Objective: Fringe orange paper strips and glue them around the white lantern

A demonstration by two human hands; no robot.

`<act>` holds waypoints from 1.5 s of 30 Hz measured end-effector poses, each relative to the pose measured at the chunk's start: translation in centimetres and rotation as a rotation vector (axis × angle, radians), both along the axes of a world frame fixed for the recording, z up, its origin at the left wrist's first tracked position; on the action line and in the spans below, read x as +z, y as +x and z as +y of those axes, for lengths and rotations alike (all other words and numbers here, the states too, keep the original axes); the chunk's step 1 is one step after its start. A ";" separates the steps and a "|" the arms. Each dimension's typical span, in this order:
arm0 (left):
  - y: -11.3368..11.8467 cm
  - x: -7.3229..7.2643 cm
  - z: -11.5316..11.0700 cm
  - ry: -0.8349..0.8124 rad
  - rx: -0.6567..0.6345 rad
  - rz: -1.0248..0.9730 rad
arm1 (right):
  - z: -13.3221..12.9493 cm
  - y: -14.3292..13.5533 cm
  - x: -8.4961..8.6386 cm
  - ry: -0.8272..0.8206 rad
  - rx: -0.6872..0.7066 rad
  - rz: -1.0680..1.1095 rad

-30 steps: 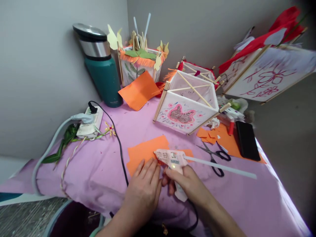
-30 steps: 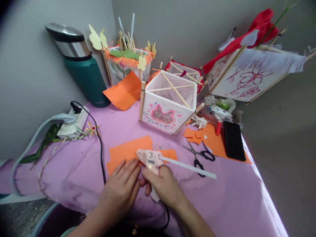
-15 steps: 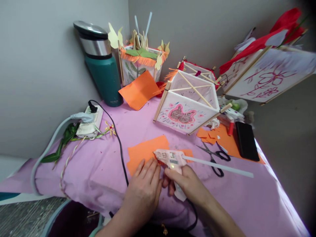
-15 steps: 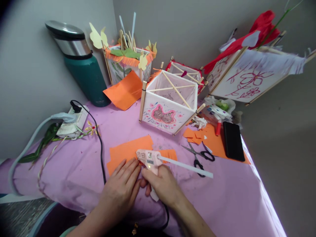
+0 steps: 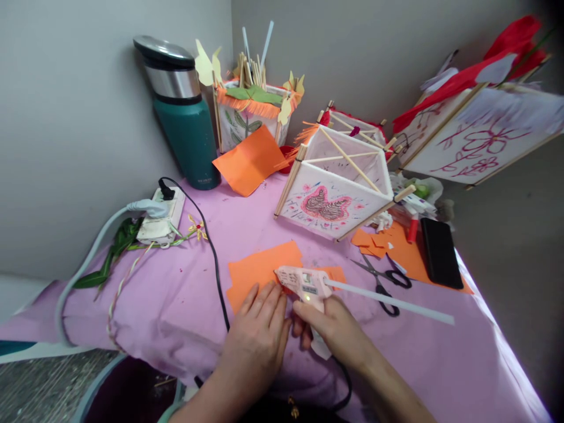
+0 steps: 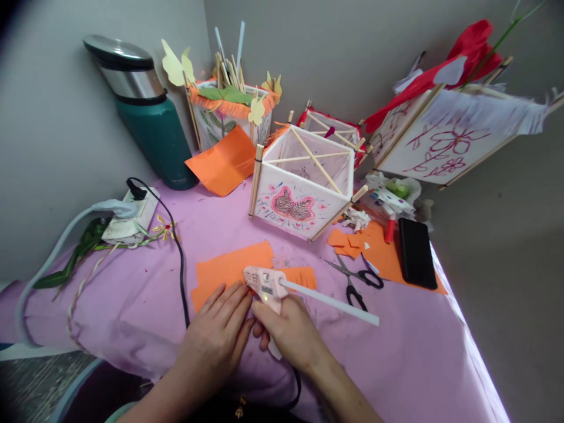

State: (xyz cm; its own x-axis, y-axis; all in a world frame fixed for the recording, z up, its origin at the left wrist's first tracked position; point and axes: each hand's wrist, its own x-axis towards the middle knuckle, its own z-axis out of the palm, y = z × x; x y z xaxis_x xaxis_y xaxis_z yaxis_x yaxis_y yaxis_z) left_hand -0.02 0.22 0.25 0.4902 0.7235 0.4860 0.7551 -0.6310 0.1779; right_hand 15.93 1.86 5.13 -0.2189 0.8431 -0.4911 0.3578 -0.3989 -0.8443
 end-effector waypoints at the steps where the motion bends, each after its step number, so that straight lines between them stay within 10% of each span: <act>1: 0.0 0.0 0.0 -0.001 0.004 -0.001 | 0.0 0.1 -0.1 0.000 -0.002 -0.012; 32: 0.0 0.1 -0.1 -0.022 0.018 -0.005 | -0.5 0.0 -0.3 0.055 -0.021 -0.037; 45: 0.2 0.0 0.0 -0.009 0.036 0.021 | -2.7 4.8 0.3 0.070 -0.258 -0.046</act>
